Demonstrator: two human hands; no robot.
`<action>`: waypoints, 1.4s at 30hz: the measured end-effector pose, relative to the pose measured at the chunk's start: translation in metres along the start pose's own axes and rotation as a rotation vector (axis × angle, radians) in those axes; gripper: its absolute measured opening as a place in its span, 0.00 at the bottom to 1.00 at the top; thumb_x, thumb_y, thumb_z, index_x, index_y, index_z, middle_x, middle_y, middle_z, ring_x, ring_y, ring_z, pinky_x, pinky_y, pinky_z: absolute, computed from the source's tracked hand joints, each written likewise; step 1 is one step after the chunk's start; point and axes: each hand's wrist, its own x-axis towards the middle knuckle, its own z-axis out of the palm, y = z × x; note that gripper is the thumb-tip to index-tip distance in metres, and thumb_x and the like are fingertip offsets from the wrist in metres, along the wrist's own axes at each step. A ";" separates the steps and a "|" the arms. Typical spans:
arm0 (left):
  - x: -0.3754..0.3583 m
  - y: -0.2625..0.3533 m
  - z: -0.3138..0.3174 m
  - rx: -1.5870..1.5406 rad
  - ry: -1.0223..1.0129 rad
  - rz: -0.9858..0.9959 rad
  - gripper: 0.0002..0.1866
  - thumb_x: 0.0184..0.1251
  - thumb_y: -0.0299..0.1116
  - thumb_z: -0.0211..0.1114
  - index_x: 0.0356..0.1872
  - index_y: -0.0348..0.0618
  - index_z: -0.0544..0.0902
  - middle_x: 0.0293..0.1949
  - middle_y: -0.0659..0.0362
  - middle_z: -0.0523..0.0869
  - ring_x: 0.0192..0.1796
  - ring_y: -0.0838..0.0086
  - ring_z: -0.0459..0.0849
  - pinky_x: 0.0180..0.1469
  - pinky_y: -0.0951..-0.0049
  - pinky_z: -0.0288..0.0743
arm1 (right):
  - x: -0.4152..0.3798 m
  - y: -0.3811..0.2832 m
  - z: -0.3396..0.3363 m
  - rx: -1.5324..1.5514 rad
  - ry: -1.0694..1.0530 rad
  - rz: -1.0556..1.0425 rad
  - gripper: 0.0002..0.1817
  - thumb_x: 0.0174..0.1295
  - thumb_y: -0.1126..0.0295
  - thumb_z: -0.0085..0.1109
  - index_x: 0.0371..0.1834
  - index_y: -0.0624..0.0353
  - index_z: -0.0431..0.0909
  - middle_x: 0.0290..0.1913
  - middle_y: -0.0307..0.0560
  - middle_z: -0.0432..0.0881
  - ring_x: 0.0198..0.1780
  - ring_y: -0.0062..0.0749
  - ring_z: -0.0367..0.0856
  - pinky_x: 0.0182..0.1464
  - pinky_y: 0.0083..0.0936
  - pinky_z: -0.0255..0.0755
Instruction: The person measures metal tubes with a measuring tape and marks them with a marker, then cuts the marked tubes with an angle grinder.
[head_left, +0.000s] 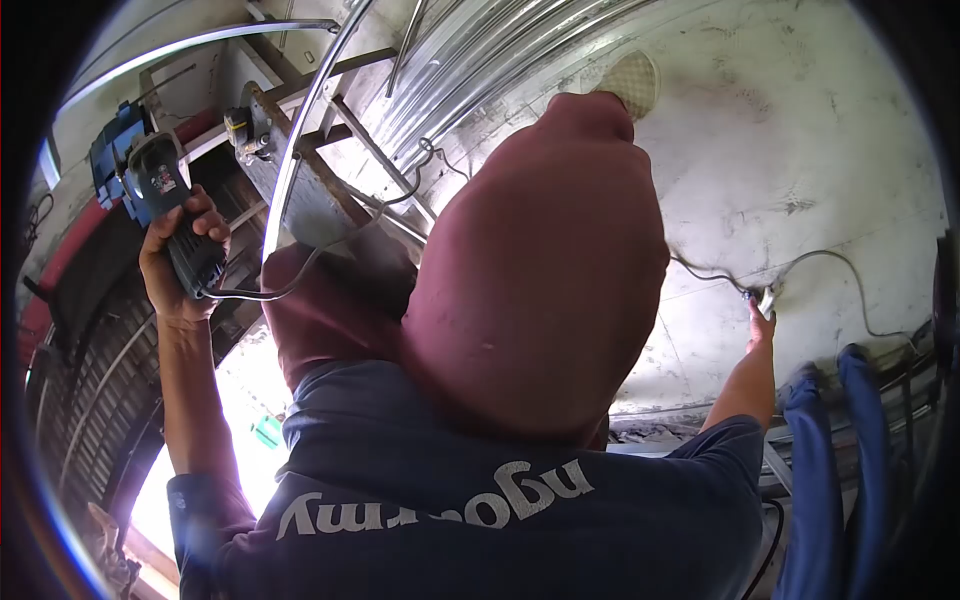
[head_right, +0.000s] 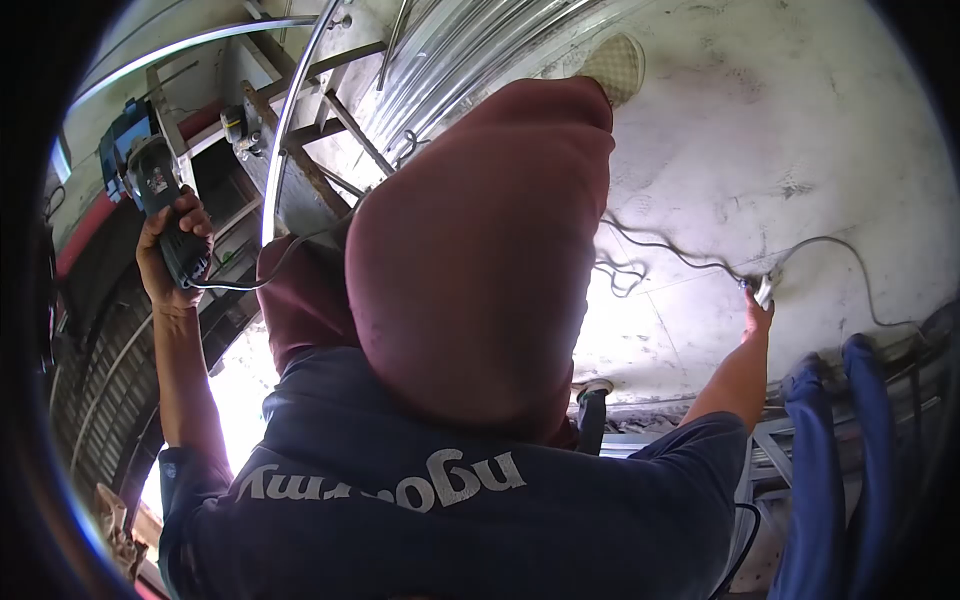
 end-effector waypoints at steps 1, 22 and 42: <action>0.003 0.001 0.008 0.045 -0.005 0.011 0.26 0.81 0.30 0.67 0.71 0.26 0.71 0.50 0.55 0.80 0.47 0.69 0.81 0.56 0.62 0.83 | 0.008 0.008 0.008 -0.012 -0.010 -0.027 0.67 0.57 0.41 0.91 0.91 0.65 0.61 0.83 0.64 0.77 0.81 0.54 0.78 0.85 0.52 0.66; -0.017 -0.034 0.052 0.198 -0.193 -0.058 0.36 0.75 0.27 0.68 0.80 0.33 0.63 0.52 0.53 0.79 0.43 0.67 0.82 0.49 0.58 0.83 | -0.080 -0.392 0.216 -0.065 0.526 -0.737 0.45 0.73 0.39 0.74 0.74 0.70 0.72 0.67 0.75 0.84 0.66 0.73 0.87 0.69 0.59 0.83; 0.006 -0.034 0.020 0.046 -0.188 -0.171 0.31 0.79 0.25 0.62 0.79 0.31 0.65 0.53 0.53 0.77 0.46 0.64 0.81 0.54 0.54 0.83 | -0.149 -0.391 0.163 0.012 0.578 -1.070 0.31 0.77 0.48 0.75 0.64 0.64 0.78 0.54 0.65 0.88 0.54 0.66 0.91 0.56 0.54 0.87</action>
